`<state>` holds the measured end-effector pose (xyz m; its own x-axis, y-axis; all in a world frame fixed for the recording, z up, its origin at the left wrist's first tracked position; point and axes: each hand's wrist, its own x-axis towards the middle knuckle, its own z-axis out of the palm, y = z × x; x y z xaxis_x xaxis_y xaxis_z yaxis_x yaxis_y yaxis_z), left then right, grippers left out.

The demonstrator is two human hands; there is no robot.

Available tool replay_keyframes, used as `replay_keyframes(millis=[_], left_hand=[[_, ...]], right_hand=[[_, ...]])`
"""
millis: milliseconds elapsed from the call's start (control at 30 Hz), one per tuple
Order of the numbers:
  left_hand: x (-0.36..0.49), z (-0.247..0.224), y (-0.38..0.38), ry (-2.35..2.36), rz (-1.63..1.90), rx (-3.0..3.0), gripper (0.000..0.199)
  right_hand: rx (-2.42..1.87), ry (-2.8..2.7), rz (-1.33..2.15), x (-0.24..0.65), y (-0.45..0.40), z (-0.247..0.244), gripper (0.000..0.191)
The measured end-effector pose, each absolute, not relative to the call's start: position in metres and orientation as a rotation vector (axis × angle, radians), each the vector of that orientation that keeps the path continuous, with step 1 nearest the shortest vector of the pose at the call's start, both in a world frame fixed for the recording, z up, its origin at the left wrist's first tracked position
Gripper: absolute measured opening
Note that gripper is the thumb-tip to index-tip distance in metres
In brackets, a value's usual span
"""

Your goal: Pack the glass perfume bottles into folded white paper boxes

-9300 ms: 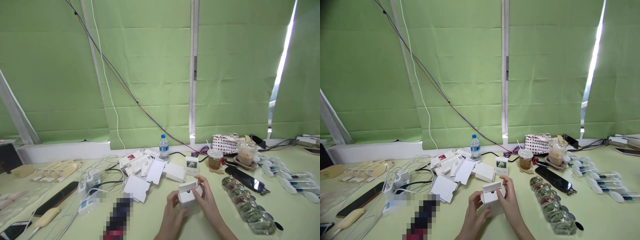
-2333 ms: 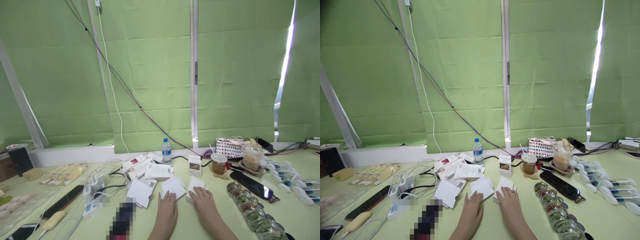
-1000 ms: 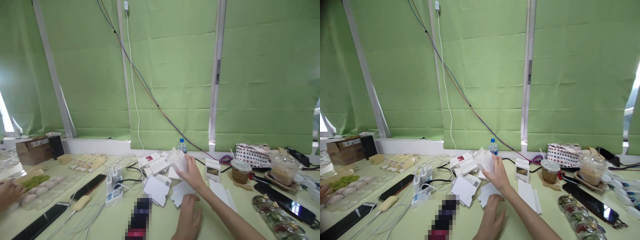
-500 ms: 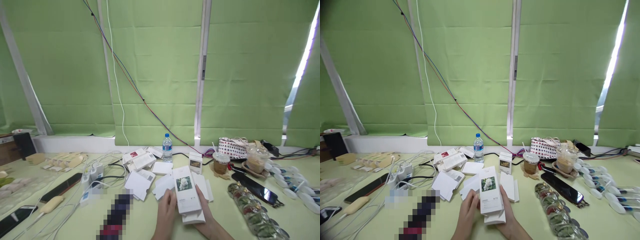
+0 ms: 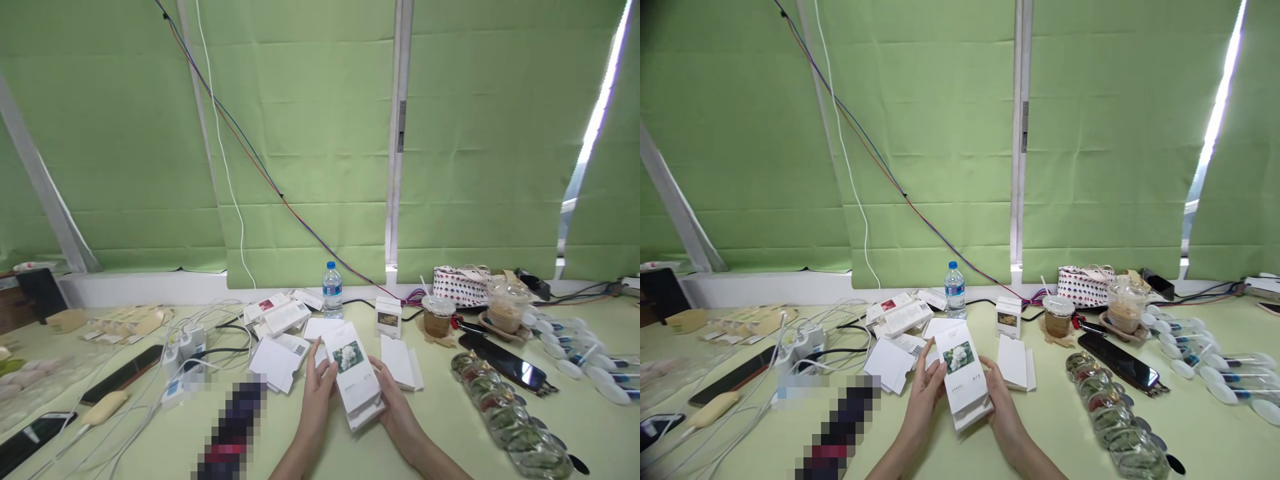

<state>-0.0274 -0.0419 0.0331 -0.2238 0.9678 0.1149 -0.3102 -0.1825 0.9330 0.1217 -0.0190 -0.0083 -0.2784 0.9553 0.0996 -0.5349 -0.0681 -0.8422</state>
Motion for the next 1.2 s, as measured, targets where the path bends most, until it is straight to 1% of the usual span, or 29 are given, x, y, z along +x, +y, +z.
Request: replay_keyframes(millis=[100,133,267,367,467,600,733,833,900,1033,1133,1200], left_hand=[[-0.034,0.034,-0.038,1.042,1.635,0.919,0.077],[-0.036,0.032,-0.036,1.056,1.643,0.914,0.075],[-0.042,0.025,-0.031,1.129,1.689,0.92,0.066],[-0.043,0.021,-0.029,1.131,1.687,0.93,0.062],[-0.043,0.02,-0.029,1.126,1.658,0.917,0.066],[-0.043,0.02,-0.028,1.139,1.638,0.9,0.075],[-0.043,0.018,-0.026,1.112,1.605,0.951,0.073],[-0.041,0.016,-0.027,1.112,1.57,1.035,0.061],[-0.037,0.015,-0.03,1.077,1.511,1.142,0.057],[-0.032,0.017,-0.036,1.063,1.403,1.359,0.067],[-0.035,0.018,-0.035,1.097,1.391,1.358,0.063],[-0.039,0.018,-0.031,1.116,1.38,1.322,0.064]], right_hand=[[-0.608,-1.205,1.46,0.123,-0.02,-0.011,0.07],[-0.604,-1.263,1.429,0.124,-0.02,-0.012,0.069],[-0.653,-1.367,1.357,0.126,-0.021,-0.012,0.053],[-0.714,-1.376,1.299,0.129,-0.018,-0.012,0.047],[-0.723,-1.34,1.297,0.13,-0.013,-0.013,0.044],[-0.717,-1.261,1.39,0.131,-0.011,-0.014,0.043],[-0.678,-1.213,1.373,0.13,-0.014,-0.012,0.027],[-0.721,-1.217,1.283,0.129,-0.017,-0.009,0.027],[-0.774,-1.234,1.181,0.129,-0.019,-0.007,0.027],[-0.814,-1.355,1.064,0.129,-0.021,-0.005,0.025],[-0.813,-1.44,1.092,0.128,-0.02,-0.007,0.025],[-0.823,-1.446,1.099,0.127,-0.018,-0.009,0.024]])
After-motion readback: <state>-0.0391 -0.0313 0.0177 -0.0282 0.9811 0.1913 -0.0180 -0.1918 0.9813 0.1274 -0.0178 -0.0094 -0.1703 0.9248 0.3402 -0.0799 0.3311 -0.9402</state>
